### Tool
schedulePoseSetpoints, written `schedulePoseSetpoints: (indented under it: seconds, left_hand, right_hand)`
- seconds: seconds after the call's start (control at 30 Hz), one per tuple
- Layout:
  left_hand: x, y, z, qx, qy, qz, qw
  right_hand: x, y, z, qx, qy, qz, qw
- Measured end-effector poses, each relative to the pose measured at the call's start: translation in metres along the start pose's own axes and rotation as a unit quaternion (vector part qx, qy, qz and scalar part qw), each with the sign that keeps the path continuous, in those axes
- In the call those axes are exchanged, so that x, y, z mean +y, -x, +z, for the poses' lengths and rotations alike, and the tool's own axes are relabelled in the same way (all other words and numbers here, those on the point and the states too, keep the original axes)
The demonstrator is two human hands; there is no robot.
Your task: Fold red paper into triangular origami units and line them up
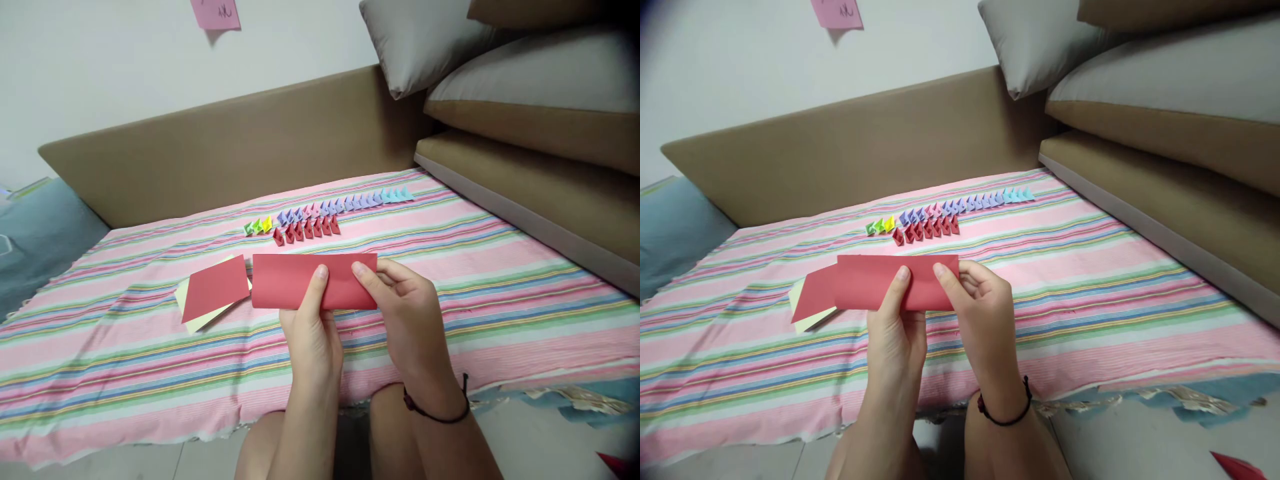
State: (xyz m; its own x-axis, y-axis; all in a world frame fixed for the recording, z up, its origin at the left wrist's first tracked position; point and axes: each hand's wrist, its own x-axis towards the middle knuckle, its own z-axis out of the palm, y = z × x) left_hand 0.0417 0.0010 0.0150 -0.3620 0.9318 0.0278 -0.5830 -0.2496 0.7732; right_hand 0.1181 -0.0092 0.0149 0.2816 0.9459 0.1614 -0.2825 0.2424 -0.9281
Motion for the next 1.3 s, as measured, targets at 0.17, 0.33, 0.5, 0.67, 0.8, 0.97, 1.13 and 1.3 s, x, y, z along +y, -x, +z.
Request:
schedulePoseSetpoints:
  seconds: [0.17,0.33,0.5,0.67,0.8,0.97,1.13,1.3]
  left_hand:
    - [0.0004,-0.0007,0.0004,0.007,0.000,-0.007,1.000]
    - [0.0002,-0.0012,-0.0006,0.007,-0.009,-0.004,1.000]
    - [0.0002,-0.0013,-0.0012,0.011,-0.001,-0.007,1.000]
    - [-0.0002,-0.0017,-0.0007,0.011,-0.016,0.000,1.000]
    - [-0.0001,-0.0018,-0.0008,0.015,-0.011,0.000,1.000]
    - [0.0007,-0.0011,-0.0012,0.017,0.002,-0.007,1.000]
    - [0.0016,-0.0002,-0.0011,0.014,0.007,-0.016,1.000]
    - [0.0018,-0.0008,-0.0020,0.011,0.003,-0.014,1.000]
  right_hand:
    - [0.0001,0.0004,-0.0008,0.004,0.012,-0.001,1.000]
    - [-0.0003,0.0007,-0.0006,-0.006,0.005,0.002,1.000]
    - [-0.0009,0.0008,-0.0002,-0.010,-0.003,0.003,1.000]
    - [-0.0001,0.0006,-0.0015,-0.018,-0.003,0.009,1.000]
    - [0.0009,0.0000,-0.0020,-0.021,-0.001,0.009,1.000]
    - [0.0003,0.0000,-0.0019,-0.022,-0.008,0.011,1.000]
    - [-0.0002,0.0003,-0.0018,-0.027,-0.022,0.016,0.999]
    - [-0.0003,-0.0007,-0.0018,-0.031,-0.025,0.015,0.999]
